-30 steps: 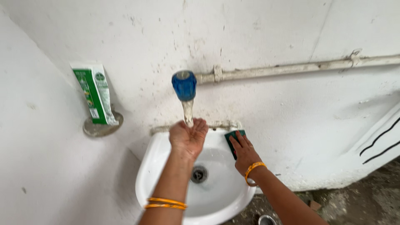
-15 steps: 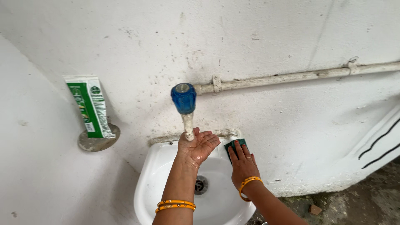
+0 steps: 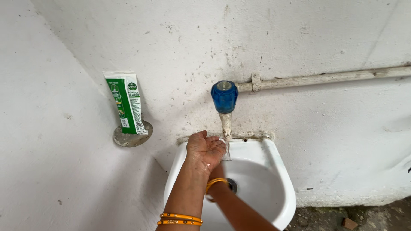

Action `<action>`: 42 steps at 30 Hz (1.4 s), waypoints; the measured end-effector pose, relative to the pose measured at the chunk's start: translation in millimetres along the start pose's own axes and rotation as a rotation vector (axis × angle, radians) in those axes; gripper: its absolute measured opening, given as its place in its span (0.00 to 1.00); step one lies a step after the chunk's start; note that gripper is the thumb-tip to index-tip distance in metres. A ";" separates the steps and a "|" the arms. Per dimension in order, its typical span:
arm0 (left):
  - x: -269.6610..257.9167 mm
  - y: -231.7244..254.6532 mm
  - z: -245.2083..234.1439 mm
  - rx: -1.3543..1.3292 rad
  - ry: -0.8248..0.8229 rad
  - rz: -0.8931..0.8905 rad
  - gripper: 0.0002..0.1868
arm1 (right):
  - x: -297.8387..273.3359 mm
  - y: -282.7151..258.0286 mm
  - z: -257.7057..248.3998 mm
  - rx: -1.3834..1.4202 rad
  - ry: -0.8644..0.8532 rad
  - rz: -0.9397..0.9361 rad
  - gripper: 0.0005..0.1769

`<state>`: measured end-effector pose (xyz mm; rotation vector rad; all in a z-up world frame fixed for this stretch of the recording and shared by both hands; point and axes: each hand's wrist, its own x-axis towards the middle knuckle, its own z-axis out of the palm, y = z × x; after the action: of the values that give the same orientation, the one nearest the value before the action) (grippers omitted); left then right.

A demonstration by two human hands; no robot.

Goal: The person scrubs a white wall-mounted sink with a green sponge, then turns on the tap to rinse the sink and the sponge. The person continues scrubbing the sink basin and edges while water runs.

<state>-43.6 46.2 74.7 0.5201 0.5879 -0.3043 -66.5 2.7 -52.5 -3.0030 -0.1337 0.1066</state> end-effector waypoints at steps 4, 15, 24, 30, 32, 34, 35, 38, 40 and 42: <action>-2.6 14.2 -5.6 0.012 0.030 0.065 0.36 | 17.6 -12.2 2.3 -0.048 0.033 -0.123 0.34; -18.4 34.0 -20.9 0.095 -0.051 0.051 0.39 | -12.9 104.4 17.9 -0.186 0.241 0.179 0.41; -47.7 43.2 -1.8 0.180 0.014 0.090 0.38 | 17.7 -61.8 26.7 0.037 0.065 -0.241 0.27; -45.7 62.0 -4.3 0.210 -0.011 0.121 0.37 | -50.0 -71.7 32.4 0.502 0.015 -0.467 0.32; -38.9 60.2 -9.8 0.197 -0.022 0.107 0.37 | -71.8 -66.7 33.6 0.588 0.015 -0.635 0.32; -31.5 58.7 -7.7 0.171 -0.034 0.091 0.38 | -88.3 -62.5 30.1 0.686 -0.174 -0.538 0.33; -28.2 55.7 -7.1 0.180 -0.050 0.089 0.38 | -99.1 -59.5 30.0 0.735 -0.276 -0.484 0.34; -20.3 42.5 -2.2 0.196 -0.079 0.078 0.38 | -121.1 -35.1 29.7 0.654 -0.362 -0.477 0.33; -18.7 32.4 2.5 0.203 -0.078 0.081 0.39 | -126.8 -6.8 21.0 0.434 -0.442 -0.578 0.34; -18.6 20.7 5.0 0.217 -0.066 0.072 0.38 | -131.0 23.6 0.5 0.138 -0.624 -0.572 0.33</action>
<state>-47.5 63.0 97.1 0.7356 0.4733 -0.3173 -194.8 -32.8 -47.8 -2.5621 -0.9752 0.9265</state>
